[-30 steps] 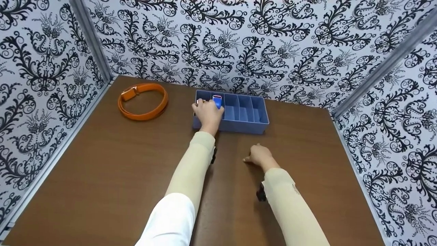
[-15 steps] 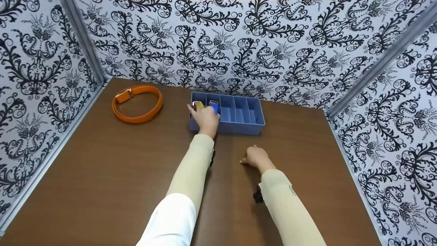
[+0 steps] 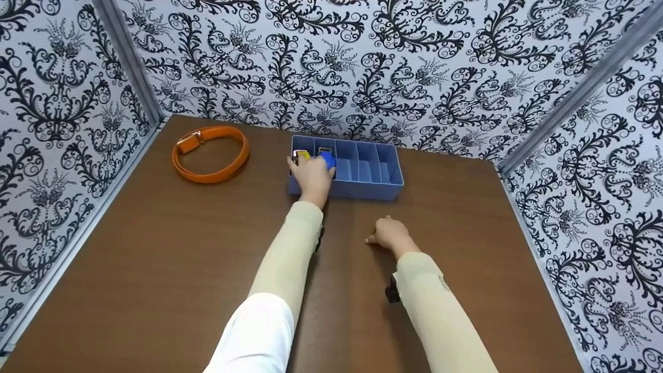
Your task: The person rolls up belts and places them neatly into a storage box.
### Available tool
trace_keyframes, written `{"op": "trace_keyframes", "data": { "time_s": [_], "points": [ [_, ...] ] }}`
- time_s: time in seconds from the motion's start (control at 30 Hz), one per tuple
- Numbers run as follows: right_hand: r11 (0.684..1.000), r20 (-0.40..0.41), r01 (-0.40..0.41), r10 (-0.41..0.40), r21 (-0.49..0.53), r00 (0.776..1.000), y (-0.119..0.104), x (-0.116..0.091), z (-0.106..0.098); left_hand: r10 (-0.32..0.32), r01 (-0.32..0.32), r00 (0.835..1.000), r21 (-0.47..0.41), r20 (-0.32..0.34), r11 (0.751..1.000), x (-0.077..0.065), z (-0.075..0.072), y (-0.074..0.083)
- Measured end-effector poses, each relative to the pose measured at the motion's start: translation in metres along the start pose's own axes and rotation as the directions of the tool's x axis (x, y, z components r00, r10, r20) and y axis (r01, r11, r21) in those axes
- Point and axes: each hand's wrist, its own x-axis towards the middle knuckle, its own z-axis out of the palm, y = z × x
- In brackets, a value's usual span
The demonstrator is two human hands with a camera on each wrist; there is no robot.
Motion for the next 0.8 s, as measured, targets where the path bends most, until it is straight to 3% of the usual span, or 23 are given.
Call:
{"op": "trace_keyframes", "data": {
  "time_s": [0.17,0.33,0.47,0.6,0.8],
  "points": [
    [1.000,0.006,-0.006,0.006,0.002,1.000,-0.001,-0.001,-0.002,0.054,-0.056,0.993,-0.017,-0.102,0.998,-0.002,-0.014,-0.011],
    [1.000,0.019,-0.020,0.020,0.009,1.000,0.000,-0.002,0.000,0.113,-0.123,0.966,-0.030,-0.231,0.992,-0.005,-0.023,-0.030],
    [0.999,0.021,-0.028,0.027,0.017,0.999,0.001,-0.002,-0.001,0.147,-0.159,0.949,-0.018,-0.278,0.987,-0.005,-0.029,-0.049],
    [0.999,0.013,-0.030,0.030,0.021,0.999,0.001,-0.003,-0.001,0.181,-0.182,0.952,0.019,-0.247,0.983,-0.001,-0.034,-0.073],
    [1.000,0.015,-0.023,0.022,0.015,1.000,0.001,-0.003,0.000,0.168,-0.163,0.982,0.061,-0.085,0.985,0.000,-0.045,-0.119]
  ]
}}
